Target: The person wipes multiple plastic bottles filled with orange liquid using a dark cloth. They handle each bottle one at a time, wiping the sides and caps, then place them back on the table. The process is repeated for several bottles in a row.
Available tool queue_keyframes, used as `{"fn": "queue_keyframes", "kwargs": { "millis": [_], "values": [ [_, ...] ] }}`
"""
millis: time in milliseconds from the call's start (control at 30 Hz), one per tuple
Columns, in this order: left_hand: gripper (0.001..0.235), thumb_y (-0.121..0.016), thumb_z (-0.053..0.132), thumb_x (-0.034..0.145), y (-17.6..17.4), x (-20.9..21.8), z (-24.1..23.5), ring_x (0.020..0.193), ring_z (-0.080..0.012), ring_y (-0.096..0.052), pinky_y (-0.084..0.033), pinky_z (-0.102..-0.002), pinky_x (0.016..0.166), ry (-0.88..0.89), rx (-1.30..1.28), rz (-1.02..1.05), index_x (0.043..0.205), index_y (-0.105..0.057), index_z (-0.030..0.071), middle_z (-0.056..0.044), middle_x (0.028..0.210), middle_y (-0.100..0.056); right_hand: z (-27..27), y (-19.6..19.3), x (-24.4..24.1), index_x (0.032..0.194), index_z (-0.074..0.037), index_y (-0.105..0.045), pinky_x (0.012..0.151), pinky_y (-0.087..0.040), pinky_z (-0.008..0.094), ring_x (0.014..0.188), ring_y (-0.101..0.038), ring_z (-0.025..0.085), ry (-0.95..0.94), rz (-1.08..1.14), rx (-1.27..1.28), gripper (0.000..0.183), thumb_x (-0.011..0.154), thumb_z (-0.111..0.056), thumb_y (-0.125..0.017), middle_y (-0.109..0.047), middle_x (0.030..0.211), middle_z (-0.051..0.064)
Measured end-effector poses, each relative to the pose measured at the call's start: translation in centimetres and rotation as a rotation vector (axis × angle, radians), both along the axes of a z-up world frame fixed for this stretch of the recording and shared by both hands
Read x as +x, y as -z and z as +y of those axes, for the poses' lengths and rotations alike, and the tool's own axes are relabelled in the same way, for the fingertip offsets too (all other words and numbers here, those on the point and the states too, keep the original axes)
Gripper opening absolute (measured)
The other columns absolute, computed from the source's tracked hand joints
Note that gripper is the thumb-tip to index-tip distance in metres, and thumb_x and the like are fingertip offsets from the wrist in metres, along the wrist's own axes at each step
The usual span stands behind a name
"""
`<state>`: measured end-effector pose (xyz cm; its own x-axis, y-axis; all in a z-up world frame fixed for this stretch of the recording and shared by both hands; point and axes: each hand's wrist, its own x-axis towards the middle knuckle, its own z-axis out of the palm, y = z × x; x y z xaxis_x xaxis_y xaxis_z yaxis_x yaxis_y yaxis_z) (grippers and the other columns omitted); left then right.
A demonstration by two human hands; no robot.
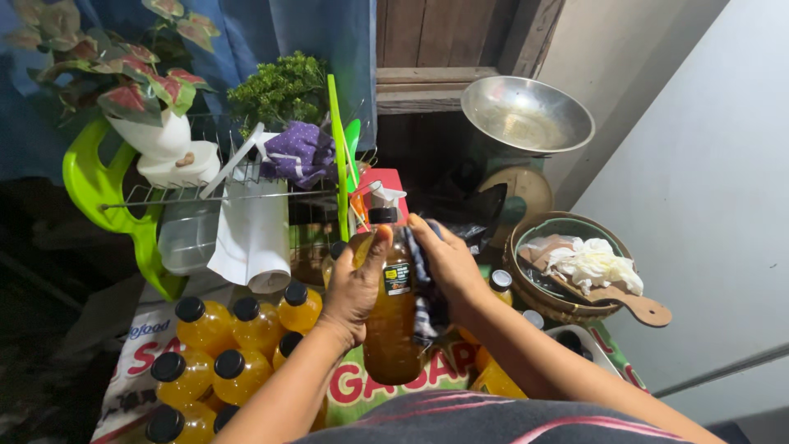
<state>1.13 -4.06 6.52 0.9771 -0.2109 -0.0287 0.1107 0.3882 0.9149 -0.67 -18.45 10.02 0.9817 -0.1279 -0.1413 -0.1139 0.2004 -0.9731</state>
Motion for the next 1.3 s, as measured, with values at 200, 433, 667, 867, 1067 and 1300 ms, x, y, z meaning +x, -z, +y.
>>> {"fn": "queue_keyframes", "kwargs": {
  "millis": [200, 433, 667, 867, 1067, 1300],
  "values": [
    [0.054, -0.077, 0.049, 0.084, -1.5, 0.5, -0.6, 0.09, -0.0136, -0.067, -0.056, -0.031, 0.079, 0.03, -0.135, -0.059, 0.117, -0.068, 0.007, -0.004, 0.102, -0.07, -0.4, 3.1, -2.9, 0.107, -0.007, -0.074, 0.063, -0.06, 0.037, 0.067, -0.071, 0.021, -0.151, 0.443, 0.355, 0.045, 0.094, -0.048, -0.062, -0.077, 0.087, 0.009],
    [0.045, -0.075, 0.04, 0.088, 0.1, 0.3, -1.7, 0.097, -0.0102, -0.067, -0.053, -0.026, 0.088, -0.044, 0.012, -0.195, 0.117, -0.068, 0.006, -0.001, 0.106, -0.072, -1.4, 1.4, -1.2, 0.104, -0.01, -0.072, 0.058, -0.054, 0.034, 0.063, -0.064, 0.017, 0.058, 0.328, 0.19, 0.044, 0.093, -0.052, -0.061, -0.071, 0.081, 0.005],
    [0.041, -0.077, 0.035, 0.088, 0.4, 0.5, -2.0, 0.098, -0.01, -0.067, -0.052, -0.026, 0.09, -0.035, -0.014, -0.212, 0.114, -0.068, 0.005, -0.002, 0.108, -0.073, -0.9, -0.6, 0.3, 0.109, -0.01, -0.073, 0.069, -0.052, 0.025, 0.076, -0.062, 0.006, 0.047, -0.194, -0.014, 0.04, 0.095, -0.047, -0.066, -0.069, 0.09, -0.002],
    [0.042, -0.076, 0.039, 0.087, -1.6, 1.1, -0.3, 0.096, -0.0115, -0.066, -0.053, -0.028, 0.086, -0.034, -0.073, -0.157, 0.114, -0.071, 0.007, -0.002, 0.106, -0.072, 0.3, 1.9, -1.0, 0.103, -0.005, -0.074, 0.063, -0.058, 0.033, 0.068, -0.071, 0.019, 0.049, 0.395, 0.285, 0.046, 0.094, -0.048, -0.06, -0.076, 0.089, 0.008],
    [0.049, -0.076, 0.044, 0.084, -2.2, 2.0, 0.9, 0.09, -0.0136, -0.065, -0.056, -0.031, 0.079, 0.101, -0.148, -0.043, 0.114, -0.067, 0.008, -0.003, 0.1, -0.069, -0.3, 6.5, -1.6, 0.108, -0.005, -0.073, 0.073, -0.063, 0.041, 0.077, -0.075, 0.022, -0.291, 0.494, 0.675, 0.039, 0.098, -0.039, -0.058, -0.077, 0.094, 0.011],
    [0.076, -0.078, 0.057, 0.084, -1.2, 2.4, -0.1, 0.102, -0.0153, -0.063, -0.056, -0.03, 0.086, 0.219, -0.112, -0.16, 0.128, -0.05, 0.002, -0.009, 0.113, -0.063, -1.3, 7.3, -1.8, 0.112, 0.0, -0.069, 0.077, -0.064, 0.043, 0.082, -0.076, 0.027, -0.303, 0.454, 0.781, 0.041, 0.098, -0.037, -0.061, -0.076, 0.099, 0.017]
  ]
}}
